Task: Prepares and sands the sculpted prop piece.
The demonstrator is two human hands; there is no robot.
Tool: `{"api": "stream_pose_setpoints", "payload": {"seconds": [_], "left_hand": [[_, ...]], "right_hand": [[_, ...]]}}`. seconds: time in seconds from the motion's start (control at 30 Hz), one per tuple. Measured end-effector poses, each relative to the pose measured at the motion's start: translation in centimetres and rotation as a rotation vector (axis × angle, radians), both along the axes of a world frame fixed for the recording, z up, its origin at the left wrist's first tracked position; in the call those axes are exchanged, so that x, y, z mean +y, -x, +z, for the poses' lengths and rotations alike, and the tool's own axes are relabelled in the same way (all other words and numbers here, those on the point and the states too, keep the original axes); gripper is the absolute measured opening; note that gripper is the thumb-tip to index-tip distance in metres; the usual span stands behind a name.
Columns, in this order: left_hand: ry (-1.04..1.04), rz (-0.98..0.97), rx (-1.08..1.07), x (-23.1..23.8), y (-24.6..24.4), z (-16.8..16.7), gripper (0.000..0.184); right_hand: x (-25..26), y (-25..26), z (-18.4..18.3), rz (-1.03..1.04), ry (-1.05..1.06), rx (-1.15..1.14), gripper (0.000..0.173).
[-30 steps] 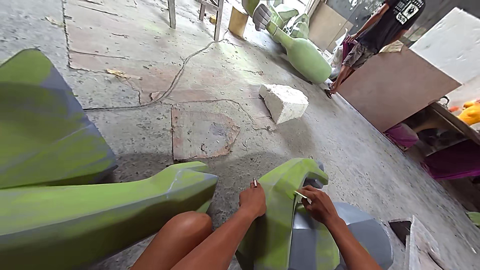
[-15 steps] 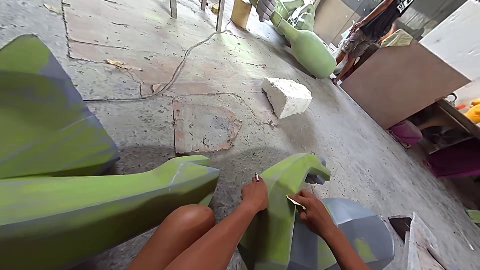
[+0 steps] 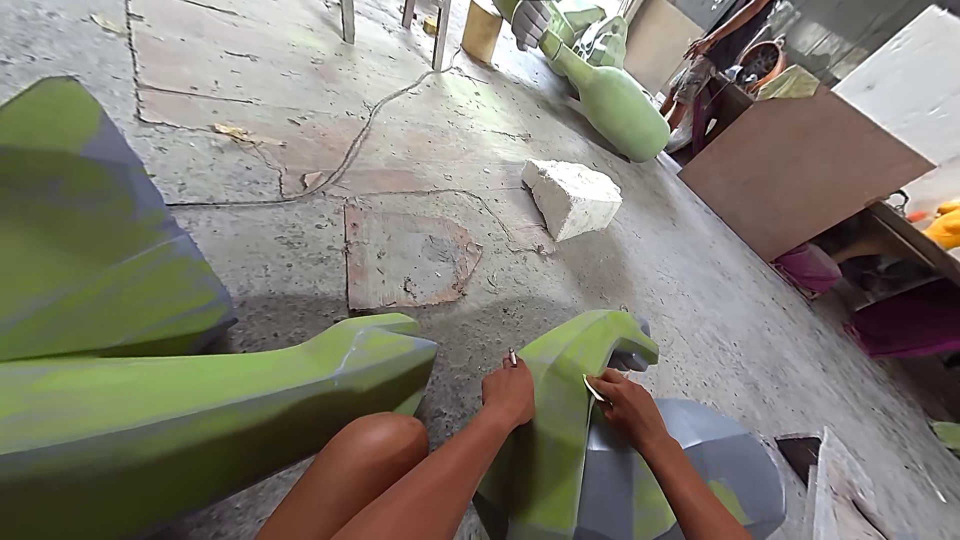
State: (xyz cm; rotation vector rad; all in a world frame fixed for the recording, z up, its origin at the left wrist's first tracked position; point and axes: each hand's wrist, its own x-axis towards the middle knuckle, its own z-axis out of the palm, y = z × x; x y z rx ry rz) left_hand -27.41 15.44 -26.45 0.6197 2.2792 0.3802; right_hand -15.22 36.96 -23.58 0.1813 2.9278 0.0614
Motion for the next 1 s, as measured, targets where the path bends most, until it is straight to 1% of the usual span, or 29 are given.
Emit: {"api": "stream_pose_setpoints", "payload": {"seconds": [0.13, 0.23, 0.33, 0.43, 0.5, 0.57, 0.67, 0.83, 1.0], "left_hand": [[-0.004, 0.012, -0.003, -0.2, 0.2, -0.2, 0.093], [-0.017, 0.018, -0.001, -0.2, 0.2, -0.3, 0.093], [-0.016, 0.011, 0.000, -0.3, 0.2, -0.2, 0.090], [-0.022, 0.014, 0.000, -0.4, 0.2, 0.1, 0.084], [-0.017, 0.011, -0.001, -0.4, 0.2, 0.1, 0.085], [-0.016, 0.012, -0.006, -0.5, 0.2, 0.1, 0.086], [-0.017, 0.014, -0.011, -0.5, 0.3, 0.0, 0.084], [-0.011, -0.009, -0.003, -0.3, 0.3, 0.0, 0.085], [-0.011, 0.004, -0.010, -0.3, 0.4, -0.1, 0.090]], "right_hand": [[1.6, -1.2, 1.0, 0.119, -0.020, -0.024, 0.036], [3.3, -1.0, 1.2, 0.149, 0.048, 0.106, 0.033], [3.2, 0.8, 0.6, 0.040, 0.099, 0.202, 0.039], [1.6, 3.2, 0.3, -0.121, 0.104, 0.097, 0.037], [0.2, 4.2, 0.4, -0.247, 0.139, 0.020, 0.035], [-1.1, 4.4, 0.6, -0.307, 0.158, 0.003, 0.034], [-2.3, 3.3, 0.7, -0.295, 0.176, 0.007, 0.037], [-4.3, 0.7, 1.2, -0.213, 0.184, -0.008, 0.041], [-6.3, -1.1, 1.2, -0.142, 0.122, -0.017, 0.042]]}}
